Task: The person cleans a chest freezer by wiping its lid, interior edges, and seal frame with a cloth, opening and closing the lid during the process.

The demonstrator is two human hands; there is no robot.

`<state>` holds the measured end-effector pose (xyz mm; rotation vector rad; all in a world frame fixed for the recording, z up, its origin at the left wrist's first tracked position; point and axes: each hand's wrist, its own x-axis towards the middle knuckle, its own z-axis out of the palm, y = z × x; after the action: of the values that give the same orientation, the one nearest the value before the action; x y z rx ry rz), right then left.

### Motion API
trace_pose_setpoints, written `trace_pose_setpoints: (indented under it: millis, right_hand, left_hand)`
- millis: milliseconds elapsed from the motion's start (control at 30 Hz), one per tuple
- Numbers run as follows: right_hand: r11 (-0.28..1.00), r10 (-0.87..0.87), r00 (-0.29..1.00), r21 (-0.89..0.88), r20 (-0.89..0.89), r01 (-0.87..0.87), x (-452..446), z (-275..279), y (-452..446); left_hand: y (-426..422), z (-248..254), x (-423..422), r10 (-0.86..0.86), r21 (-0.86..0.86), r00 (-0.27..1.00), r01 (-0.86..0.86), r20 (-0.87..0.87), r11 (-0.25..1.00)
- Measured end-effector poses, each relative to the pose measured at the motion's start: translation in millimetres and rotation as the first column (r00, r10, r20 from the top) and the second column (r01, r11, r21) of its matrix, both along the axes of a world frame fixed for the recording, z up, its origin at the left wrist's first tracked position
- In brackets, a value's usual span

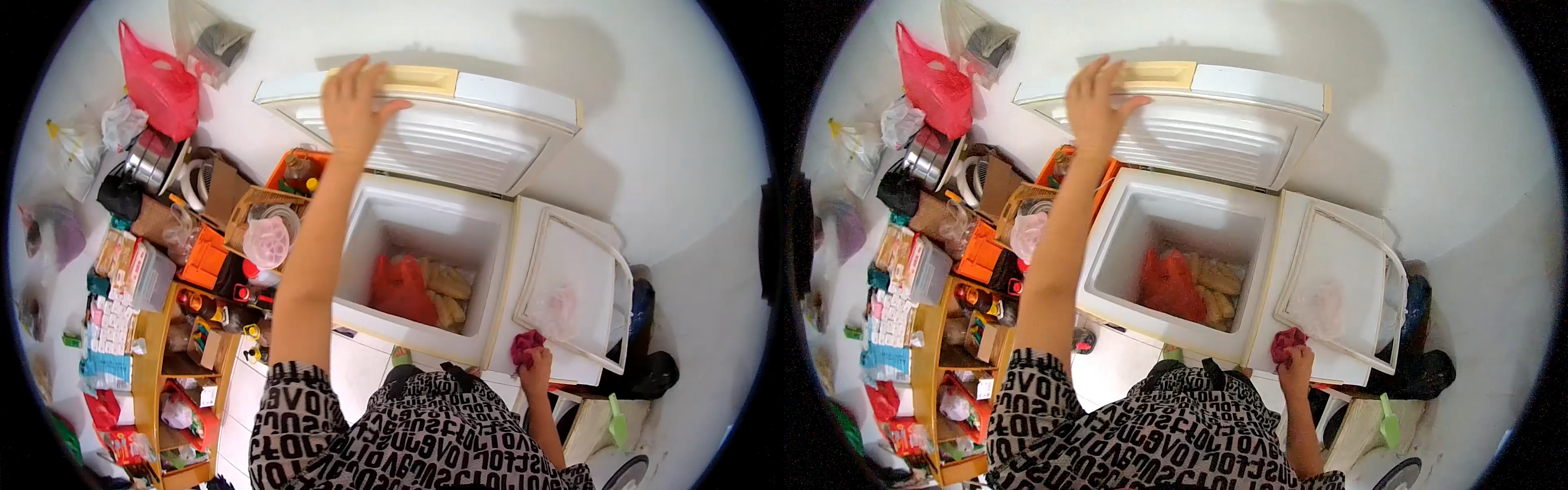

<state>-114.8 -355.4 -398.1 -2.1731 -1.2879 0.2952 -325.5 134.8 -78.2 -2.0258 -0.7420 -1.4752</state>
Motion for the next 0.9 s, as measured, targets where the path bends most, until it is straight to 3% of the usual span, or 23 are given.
trace_pose_setpoints:
  millis: [33, 67, 133, 167, 200, 233, 300, 333, 367, 467, 567, 600, 667, 700, 800, 867, 900]
  right_hand:
    - [0.999, -0.027, 0.994, 0.017, -0.109, 0.029, 5.3, 5.2, 9.6]
    - [0.985, -0.076, 0.986, 0.141, -0.150, 0.097, 0.4, 31.1, 25.9]
    - [0.966, -0.114, 0.974, 0.207, -0.196, 0.155, 1.9, 68.9, 62.1]
    - [0.947, -0.084, 0.951, 0.273, -0.299, 0.170, -0.7, 96.2, 86.6]
    - [0.890, 0.014, 1.000, 0.455, 0.017, -0.020, -0.8, 129.3, 108.2]
    - [0.859, 0.027, 0.998, 0.508, 0.061, -0.055, -6.3, 161.2, 130.7]
    - [0.737, -0.055, 0.932, 0.644, 0.358, -0.204, -16.1, 214.4, 176.0]
    - [0.680, -0.086, 0.870, 0.667, 0.485, -0.305, -16.8, 234.0, 197.1]
    - [0.624, -0.151, 0.794, 0.679, 0.589, -0.386, -17.6, 251.8, 219.6]
    - [0.527, -0.271, 0.536, 0.590, 0.799, -0.612, -5.4, 291.8, 290.8]
    - [0.686, -0.216, 0.501, 0.495, 0.838, -0.534, 8.0, 302.6, 351.9]
    - [0.696, -0.154, 0.577, 0.503, 0.802, -0.513, 15.3, 298.9, 372.0]
    - [0.640, -0.110, 0.565, 0.493, 0.818, -0.589, 2.7, 303.0, 401.0]
    - [0.563, -0.137, 0.479, 0.466, 0.867, -0.682, -14.8, 303.1, 419.9]
    - [0.431, -0.063, 0.494, 0.470, 0.867, -0.770, -87.1, 311.4, 497.2]
    - [0.439, -0.075, 0.457, 0.441, 0.886, -0.783, -144.3, 317.4, 541.4]
    - [0.463, -0.123, 0.438, 0.442, 0.891, -0.769, -161.4, 319.6, 555.7]
  left_hand:
    - [11.7, 7.5, -14.3, 0.010, -0.022, 0.999, -0.011, -0.039, 1.000]
    - [20.8, 13.1, -26.2, -0.001, -0.022, 1.000, 0.000, -0.029, 1.000]
    - [39.5, 21.6, -49.6, 0.103, -0.108, 0.957, -0.137, -0.271, 0.985]
    - [52.0, 24.6, -61.3, 0.097, -0.112, 0.960, -0.131, -0.263, 0.985]
    - [62.9, 27.5, -69.3, 0.096, -0.139, 0.944, -0.146, -0.317, 0.980]
    - [73.9, 28.5, -78.1, 0.093, -0.165, 0.925, -0.163, -0.369, 0.973]
    - [87.1, 30.5, -88.5, 0.078, -0.103, 0.935, -0.120, -0.347, 0.987]
    - [94.8, 32.3, -92.0, -0.051, -0.265, 0.932, -0.050, -0.359, 0.963]
    - [101.7, 33.9, -94.2, -0.178, -0.418, 0.919, 0.016, -0.352, 0.908]
    - [113.4, 35.2, -89.2, -0.246, -0.351, 0.914, 0.125, -0.324, 0.928]
    - [124.6, 35.9, -86.7, -0.305, -0.506, 0.927, 0.160, -0.217, 0.847]
    - [128.3, 36.0, -86.1, -0.303, -0.509, 0.928, 0.159, -0.215, 0.846]
    - [134.3, 34.3, -84.8, -0.328, -0.471, 0.920, 0.197, -0.214, 0.860]
    - [137.3, 36.4, -84.4, -0.322, -0.474, 0.923, 0.193, -0.209, 0.859]
    - [147.3, 44.5, -76.8, -0.336, -0.608, 0.923, 0.161, -0.185, 0.778]
    - [156.5, 48.7, -75.6, -0.438, -0.814, 0.898, 0.275, 0.029, 0.511]
    - [163.2, 51.7, -77.7, -0.425, -0.811, 0.905, 0.264, 0.020, 0.522]
